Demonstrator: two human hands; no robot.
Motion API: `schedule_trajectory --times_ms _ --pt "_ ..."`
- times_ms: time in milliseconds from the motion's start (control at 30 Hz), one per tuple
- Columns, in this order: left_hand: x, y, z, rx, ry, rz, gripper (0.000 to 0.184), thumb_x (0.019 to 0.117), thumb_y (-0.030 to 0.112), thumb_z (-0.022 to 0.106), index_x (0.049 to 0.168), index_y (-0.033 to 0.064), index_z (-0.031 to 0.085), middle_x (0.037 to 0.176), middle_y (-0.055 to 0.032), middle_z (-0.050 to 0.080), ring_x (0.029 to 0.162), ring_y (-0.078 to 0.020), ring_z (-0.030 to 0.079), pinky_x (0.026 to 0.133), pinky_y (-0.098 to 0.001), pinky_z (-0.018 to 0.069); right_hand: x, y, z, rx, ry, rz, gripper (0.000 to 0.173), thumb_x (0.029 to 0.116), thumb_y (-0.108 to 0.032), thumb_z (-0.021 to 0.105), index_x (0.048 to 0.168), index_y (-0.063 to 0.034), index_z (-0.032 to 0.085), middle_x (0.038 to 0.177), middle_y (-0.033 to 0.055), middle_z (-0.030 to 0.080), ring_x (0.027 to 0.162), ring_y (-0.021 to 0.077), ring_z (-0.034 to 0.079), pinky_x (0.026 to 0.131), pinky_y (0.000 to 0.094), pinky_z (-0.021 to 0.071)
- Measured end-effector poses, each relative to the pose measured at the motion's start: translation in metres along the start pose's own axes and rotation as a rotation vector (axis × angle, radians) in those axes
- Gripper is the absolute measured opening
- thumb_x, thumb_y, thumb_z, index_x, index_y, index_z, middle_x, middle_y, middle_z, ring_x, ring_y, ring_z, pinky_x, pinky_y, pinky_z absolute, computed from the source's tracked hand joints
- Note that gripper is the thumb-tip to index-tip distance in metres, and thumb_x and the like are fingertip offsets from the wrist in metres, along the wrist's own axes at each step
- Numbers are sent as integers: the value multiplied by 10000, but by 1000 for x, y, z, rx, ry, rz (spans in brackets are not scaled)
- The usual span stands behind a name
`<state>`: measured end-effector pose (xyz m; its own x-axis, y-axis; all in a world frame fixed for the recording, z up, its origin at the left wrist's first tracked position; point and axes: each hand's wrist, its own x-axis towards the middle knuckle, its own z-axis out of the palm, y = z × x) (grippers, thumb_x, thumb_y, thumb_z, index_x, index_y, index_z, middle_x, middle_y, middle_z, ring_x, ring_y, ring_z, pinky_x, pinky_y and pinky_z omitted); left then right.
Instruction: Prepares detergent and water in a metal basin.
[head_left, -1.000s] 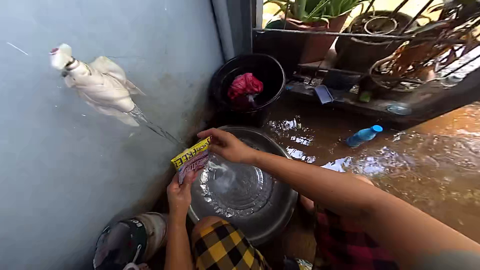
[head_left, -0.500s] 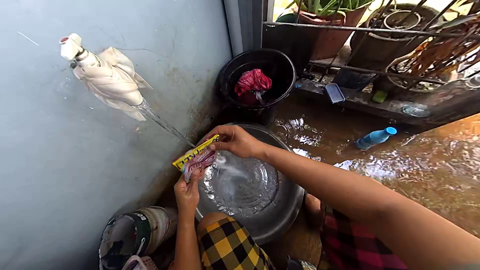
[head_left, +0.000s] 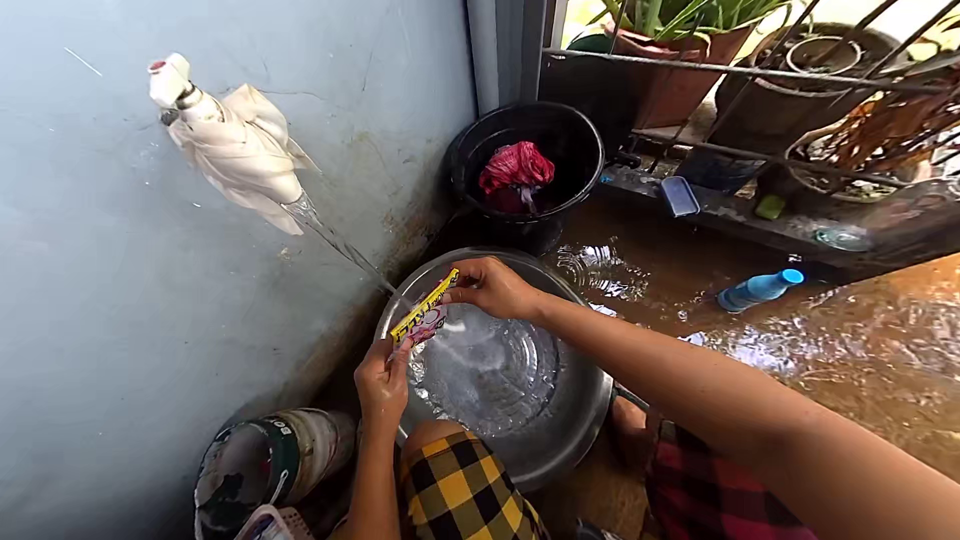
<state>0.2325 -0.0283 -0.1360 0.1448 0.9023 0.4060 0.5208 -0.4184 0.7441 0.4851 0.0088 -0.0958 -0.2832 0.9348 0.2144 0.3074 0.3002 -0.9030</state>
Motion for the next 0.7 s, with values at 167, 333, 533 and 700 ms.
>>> schedule_trajectory --times_ms 167,333,533,700 --pt "1 0 0 -25 -44 10 239 973 116 622 1045 -93 712 980 -146 691 841 -37 664 767 -175 555 -1 10 1 0 54 -30 150 935 -113 730 960 31 693 755 80 677 670 124 638 678 304 542" --pt "4 2 4 -13 -46 16 282 984 171 629 1031 -93 717 972 -151 708 880 -59 678 814 -194 554 -1 12 4 143 -4 95 161 950 -69 708 1044 43 640 778 73 647 672 100 624 684 263 548" --pt "-3 -11 3 -66 -15 -52 284 996 166 611 1028 -102 699 907 -129 703 781 -66 674 753 -237 579 23 -14 -36 -3 10 135 488 992 0 540 1474 5 465 1323 211 639 1128 264 680 978 418 553" --pt "-1 -9 6 -115 93 -64 286 991 149 612 1037 -121 697 927 -156 709 811 -106 696 774 -273 592 79 -113 -58 -358 304 -288 350 1061 -181 511 1323 15 635 1209 183 690 1065 246 694 924 381 561"
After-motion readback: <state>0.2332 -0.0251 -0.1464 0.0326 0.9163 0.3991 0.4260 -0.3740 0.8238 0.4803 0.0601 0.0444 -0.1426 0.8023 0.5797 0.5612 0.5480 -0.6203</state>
